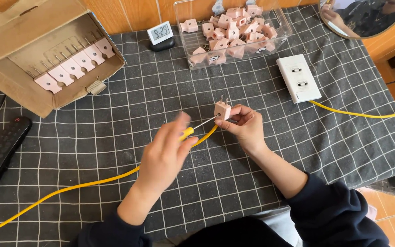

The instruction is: The person connects the wires of a yellow cable to the terminals of an electrical plug head using a screwdriver, then fits the head into a white plug housing.

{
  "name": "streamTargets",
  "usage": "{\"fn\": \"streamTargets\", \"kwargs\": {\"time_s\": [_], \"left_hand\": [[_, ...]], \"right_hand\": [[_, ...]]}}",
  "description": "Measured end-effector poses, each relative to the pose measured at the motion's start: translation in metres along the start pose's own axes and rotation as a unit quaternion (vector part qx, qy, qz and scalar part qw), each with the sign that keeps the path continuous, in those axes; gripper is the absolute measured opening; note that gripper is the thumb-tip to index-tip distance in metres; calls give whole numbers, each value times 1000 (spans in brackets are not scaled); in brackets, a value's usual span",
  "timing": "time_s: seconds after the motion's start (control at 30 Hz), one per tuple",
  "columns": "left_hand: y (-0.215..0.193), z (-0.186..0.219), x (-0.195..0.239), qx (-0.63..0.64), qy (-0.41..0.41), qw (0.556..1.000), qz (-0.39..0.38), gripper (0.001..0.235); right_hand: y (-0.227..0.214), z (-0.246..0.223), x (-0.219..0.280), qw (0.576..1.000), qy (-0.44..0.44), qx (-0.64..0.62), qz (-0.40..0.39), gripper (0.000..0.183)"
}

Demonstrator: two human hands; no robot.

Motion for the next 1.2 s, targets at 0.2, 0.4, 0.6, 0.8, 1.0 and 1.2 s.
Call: {"fn": "streamTargets", "kwargs": {"time_s": [0.2,0.4,0.6,0.8,1.0,1.2], "left_hand": [[1,-24,7,-64,-96,992,-45,17],[0,-27,7,11,-86,996,-21,28],[-3,-25,-4,-9,-101,993,-55,17],[2,-65,21,41,-228,972,-33,30],[-5,-36,1,23,-113,993,-21,10],[2,-64,19,71,-214,974,-26,30]], "right_hand": [[4,-2,1,1000,2,17,-2,32],[4,4,0,999,15,32,-4,34],[3,3,0,999,22,40,1,35],[5,0,1,998,37,49,-3,34],[8,0,3,998,53,38,-12,34],[9,-4,4,998,58,35,-10,34]]}}
Point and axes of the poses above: each hand's wrist, its own x-axis away from the middle knuckle, its own y-axis out of the palm, z = x × y, the point moved 9 cm from there along -x, towards the middle knuckle, and after that the axes turned 14 degrees about x, right-handed, at the moved point
